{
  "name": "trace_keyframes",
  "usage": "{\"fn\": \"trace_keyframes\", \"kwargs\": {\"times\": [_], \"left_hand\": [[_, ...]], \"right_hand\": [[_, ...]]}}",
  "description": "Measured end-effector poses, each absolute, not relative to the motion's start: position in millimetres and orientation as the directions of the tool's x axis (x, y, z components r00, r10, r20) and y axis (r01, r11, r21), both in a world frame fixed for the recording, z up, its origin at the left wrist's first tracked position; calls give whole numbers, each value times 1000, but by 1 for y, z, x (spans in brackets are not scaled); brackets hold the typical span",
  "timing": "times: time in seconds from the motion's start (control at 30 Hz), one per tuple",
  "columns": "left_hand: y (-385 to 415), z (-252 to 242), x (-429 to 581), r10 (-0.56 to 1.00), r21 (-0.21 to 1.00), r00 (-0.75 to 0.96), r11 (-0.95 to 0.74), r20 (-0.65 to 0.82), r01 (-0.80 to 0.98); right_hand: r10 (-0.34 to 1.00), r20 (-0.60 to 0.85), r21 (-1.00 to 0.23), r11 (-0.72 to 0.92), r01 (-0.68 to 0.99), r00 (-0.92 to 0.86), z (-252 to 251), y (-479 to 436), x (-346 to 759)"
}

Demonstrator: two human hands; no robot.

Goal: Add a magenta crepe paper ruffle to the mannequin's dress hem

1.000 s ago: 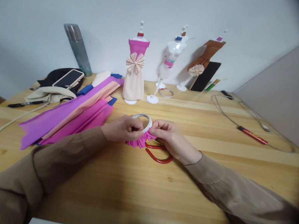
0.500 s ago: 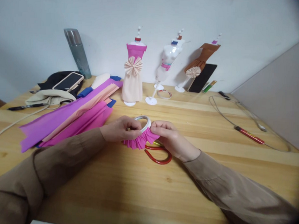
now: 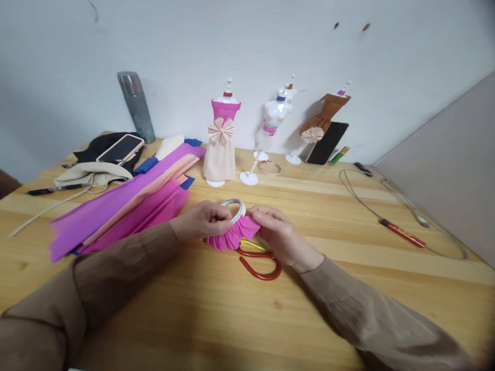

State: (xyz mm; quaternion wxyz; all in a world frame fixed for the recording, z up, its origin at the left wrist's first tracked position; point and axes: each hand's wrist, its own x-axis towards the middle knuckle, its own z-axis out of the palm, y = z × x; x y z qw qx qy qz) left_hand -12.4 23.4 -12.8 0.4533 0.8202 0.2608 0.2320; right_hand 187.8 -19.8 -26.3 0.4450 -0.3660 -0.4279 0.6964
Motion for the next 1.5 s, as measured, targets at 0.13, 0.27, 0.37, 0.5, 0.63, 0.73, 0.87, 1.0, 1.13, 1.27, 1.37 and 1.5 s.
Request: {"fn": "trace_keyframes", "kwargs": {"times": [0.13, 0.27, 0.37, 0.5, 0.63, 0.73, 0.87, 1.0, 1.13, 1.27, 1.37, 1.5], "left_hand": [[23, -13, -12, 622, 811, 759, -536, 191, 235], [22, -15, -13, 610, 804, 772, -543, 179, 242], [22, -16, -13, 613, 826, 773, -513, 164, 232], [22, -16, -13, 629, 898, 767, -401, 127, 180], [22, -14, -14, 678, 918, 727, -348, 107, 190], [22, -14, -15, 699, 934, 709, -309, 94, 180], [22, -14, -16, 720, 951, 687, -270, 94, 153], [24, -14, -15, 750, 957, 648, -265, 127, 119], [26, -16, -15, 759, 959, 637, -260, 131, 112], [26, -18, -15, 780, 960, 616, -242, 108, 138], [26, -17, -15, 792, 960, 603, -231, 93, 156], [26, -16, -14, 785, 960, 614, -228, 81, 165]], "right_hand": [[921, -143, -922, -257, -289, -361, -25, -20, 182], [941, -150, -925, -242, -294, -304, -31, -20, 175], [950, -126, -931, -212, -298, -284, -34, -20, 173], [927, -70, -927, -197, -318, -369, -31, -22, 174], [914, -100, -930, -226, -289, -394, -30, -24, 177], [925, -90, -932, -209, -296, -370, -32, -24, 177], [941, -88, -916, -206, -344, -327, -32, -24, 176], [927, -145, -884, -279, -376, -347, -31, -23, 178], [927, -122, -911, -246, -332, -354, -30, -25, 177], [928, -116, -902, -248, -354, -354, -30, -25, 177], [923, -151, -889, -283, -359, -353, -31, -24, 178], [931, -143, -916, -252, -311, -335, -35, -22, 179]]}}
